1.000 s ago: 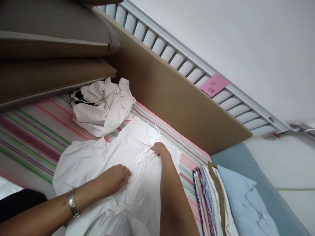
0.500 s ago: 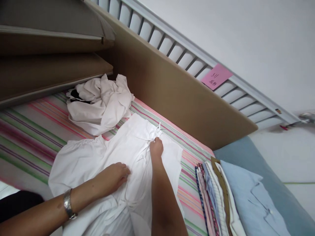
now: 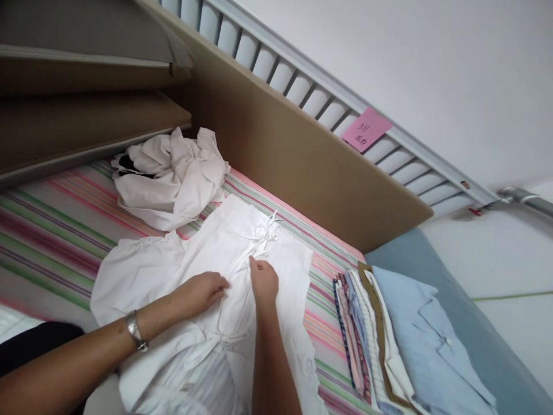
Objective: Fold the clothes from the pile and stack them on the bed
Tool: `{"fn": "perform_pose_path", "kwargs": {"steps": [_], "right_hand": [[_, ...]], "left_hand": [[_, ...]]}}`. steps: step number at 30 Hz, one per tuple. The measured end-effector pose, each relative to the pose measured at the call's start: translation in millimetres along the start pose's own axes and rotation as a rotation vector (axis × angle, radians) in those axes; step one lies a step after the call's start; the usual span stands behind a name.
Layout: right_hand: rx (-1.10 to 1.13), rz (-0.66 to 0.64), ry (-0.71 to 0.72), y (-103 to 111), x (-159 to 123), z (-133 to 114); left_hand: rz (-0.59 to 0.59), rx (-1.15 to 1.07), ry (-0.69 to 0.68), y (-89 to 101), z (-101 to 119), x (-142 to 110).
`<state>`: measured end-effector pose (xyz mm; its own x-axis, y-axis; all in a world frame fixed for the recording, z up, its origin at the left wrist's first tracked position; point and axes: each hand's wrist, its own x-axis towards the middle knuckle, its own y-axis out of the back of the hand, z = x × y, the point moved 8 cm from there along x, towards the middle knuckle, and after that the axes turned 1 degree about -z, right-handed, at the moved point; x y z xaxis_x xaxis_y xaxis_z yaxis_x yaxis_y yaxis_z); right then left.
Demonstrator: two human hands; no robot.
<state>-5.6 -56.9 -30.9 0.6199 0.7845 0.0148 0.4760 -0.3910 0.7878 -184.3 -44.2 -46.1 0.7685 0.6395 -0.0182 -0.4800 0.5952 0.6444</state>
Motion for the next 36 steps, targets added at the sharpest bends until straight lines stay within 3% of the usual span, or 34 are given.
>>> {"fn": "perform_pose_path", "kwargs": {"steps": [7, 10, 13, 16, 19, 22, 25, 30, 36], "right_hand": [[0.222, -0.072, -0.056, -24.5, -0.1, 7.1], [0.514, -0.105, -0.085, -26.7, -9.8, 18.9], [0.82, -0.17, -0.103, -30.0, -17.7, 24.5], [0.95, -0.233, -0.085, -32.1, -20.7, 24.0], [1.059, -0.269, -0.079, -35.2, -22.0, 24.2], [1.017, -0.32, -0.036, -40.4, -24.6, 21.9], [0.952, -0.336, -0.02, -43.0, -26.0, 21.3], [1.045, -0.212, -0.173, -36.1, -21.6, 32.9], [1.058, -0.106, -0.285, -31.6, -21.8, 49.8]], "left_hand": [[0.2, -0.22, 0.041, 2.3, -7.1, 21.7], [0.25, -0.383, 0.094, -2.8, -9.5, 33.5], [0.219, -0.579, 0.087, -13.3, -7.1, 45.5], [0.167, -0.767, 0.027, -17.7, 0.4, 55.2], [0.062, -0.886, 0.092, -20.5, 3.7, 62.5], [-0.067, -0.904, 0.123, -21.0, 11.1, 67.2], [-0.119, -0.879, 0.159, -19.7, 10.1, 68.8], [-0.058, -0.806, 0.264, -10.0, -14.4, 66.1], [-0.039, -0.646, 0.239, -6.8, -36.9, 69.5]]}}
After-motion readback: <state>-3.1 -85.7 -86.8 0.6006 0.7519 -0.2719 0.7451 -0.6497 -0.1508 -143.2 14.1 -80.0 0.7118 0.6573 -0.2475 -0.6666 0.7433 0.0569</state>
